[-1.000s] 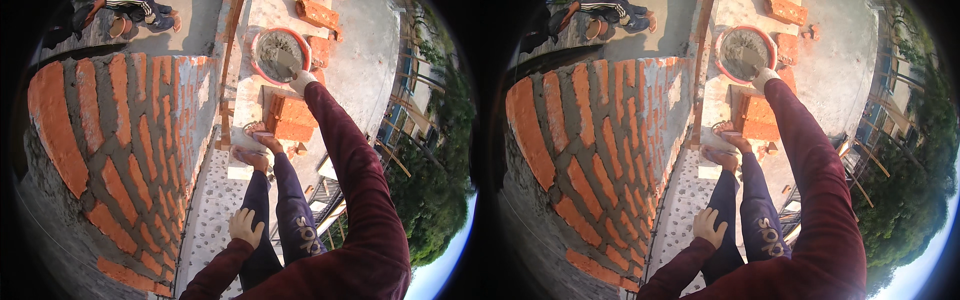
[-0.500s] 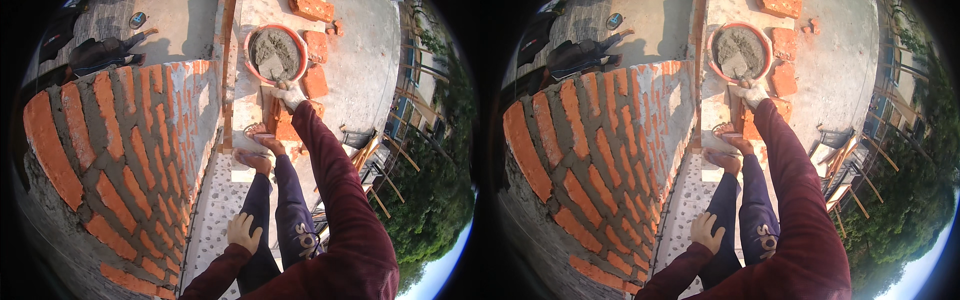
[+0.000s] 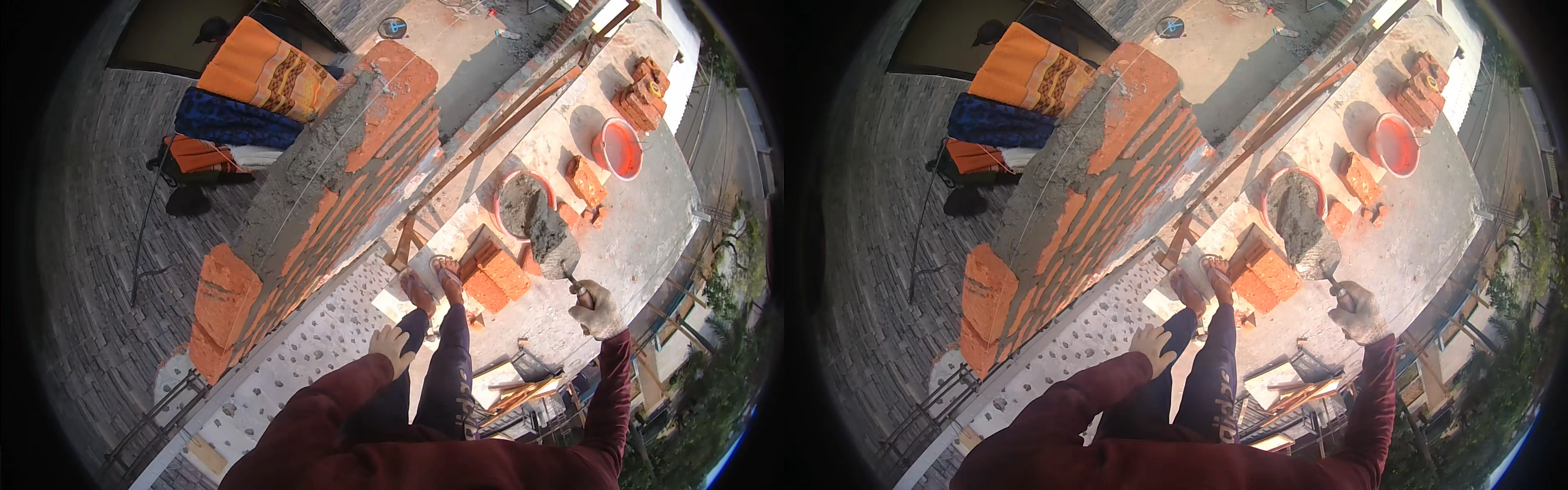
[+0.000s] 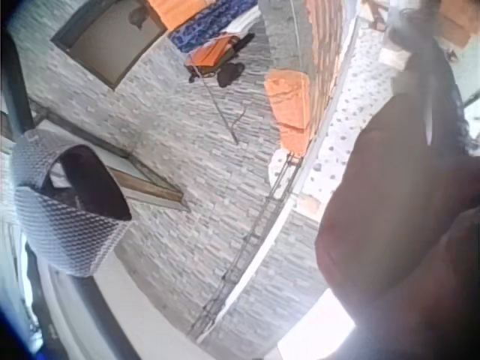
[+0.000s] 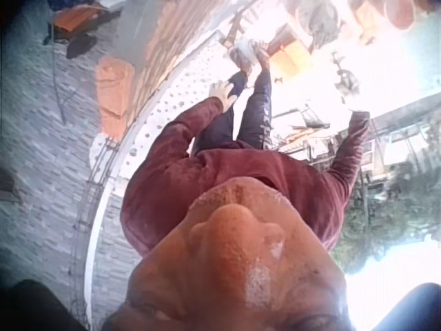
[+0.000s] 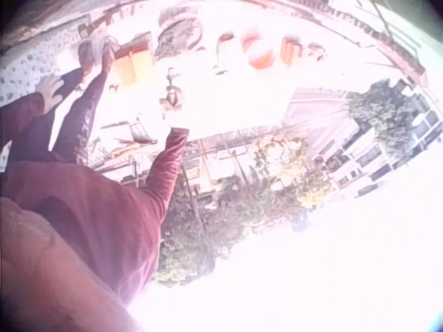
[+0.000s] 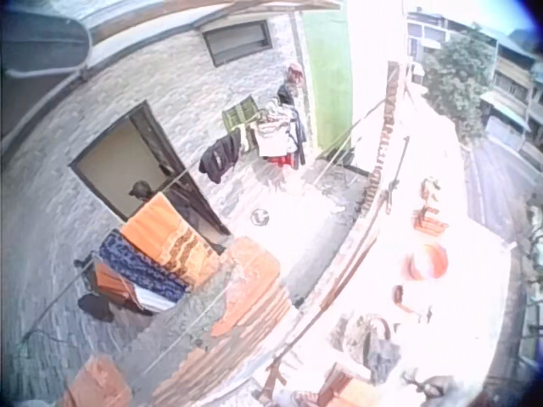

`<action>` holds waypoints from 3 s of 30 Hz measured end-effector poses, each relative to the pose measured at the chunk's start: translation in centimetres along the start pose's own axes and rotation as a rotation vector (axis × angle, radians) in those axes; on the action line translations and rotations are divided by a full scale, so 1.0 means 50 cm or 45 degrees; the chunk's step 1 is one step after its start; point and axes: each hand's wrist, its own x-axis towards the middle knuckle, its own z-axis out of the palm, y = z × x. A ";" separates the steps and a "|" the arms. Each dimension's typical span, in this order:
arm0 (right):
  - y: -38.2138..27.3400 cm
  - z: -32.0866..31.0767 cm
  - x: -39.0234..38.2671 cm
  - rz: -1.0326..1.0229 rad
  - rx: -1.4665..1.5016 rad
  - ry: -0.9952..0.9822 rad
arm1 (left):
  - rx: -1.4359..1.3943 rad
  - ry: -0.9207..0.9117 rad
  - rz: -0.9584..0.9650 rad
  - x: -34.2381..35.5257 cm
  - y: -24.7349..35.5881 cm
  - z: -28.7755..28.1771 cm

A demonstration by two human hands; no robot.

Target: The person scoops mortar from a bucket using a trowel and applies it to a brick wall. They then pick up a brick, place it onto the mortar, and tap it into position. The person repeats this process, adding mortar and bricks to extend the wall.

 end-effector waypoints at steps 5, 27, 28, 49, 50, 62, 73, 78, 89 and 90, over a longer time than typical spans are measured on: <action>-0.408 -0.131 -0.115 -0.694 -0.820 -0.041 | -0.126 0.100 -0.009 -0.021 0.021 -0.008; -0.567 0.063 -0.213 -0.426 -0.602 0.329 | -0.904 0.430 -0.612 -0.289 -0.090 0.028; -0.571 0.106 -0.249 -0.133 -0.450 0.142 | -0.952 0.335 -0.688 -0.324 -0.093 0.036; -0.637 0.460 -0.105 -0.520 -0.370 -0.311 | -0.638 0.096 -0.102 -0.274 -0.235 0.224; -0.612 0.468 -0.077 -0.810 -0.655 -0.264 | -0.496 0.091 -0.096 -0.263 -0.253 0.225; -0.617 0.079 -0.265 -0.666 -1.491 0.813 | -1.611 0.622 -0.698 -0.288 -0.201 0.199; -0.958 0.384 -0.052 -1.384 -2.540 0.738 | -1.662 0.575 -0.630 -0.313 -0.221 0.050; -0.971 0.306 0.006 -0.984 -2.562 0.779 | -1.855 0.914 -0.491 -0.369 -0.216 0.023; -0.655 0.043 -0.197 -0.588 -0.847 0.576 | -1.968 0.193 -1.163 -0.369 -0.316 0.311; -0.603 0.098 -0.222 -0.346 -0.298 0.413 | -2.043 0.137 -1.168 -0.373 -0.327 0.310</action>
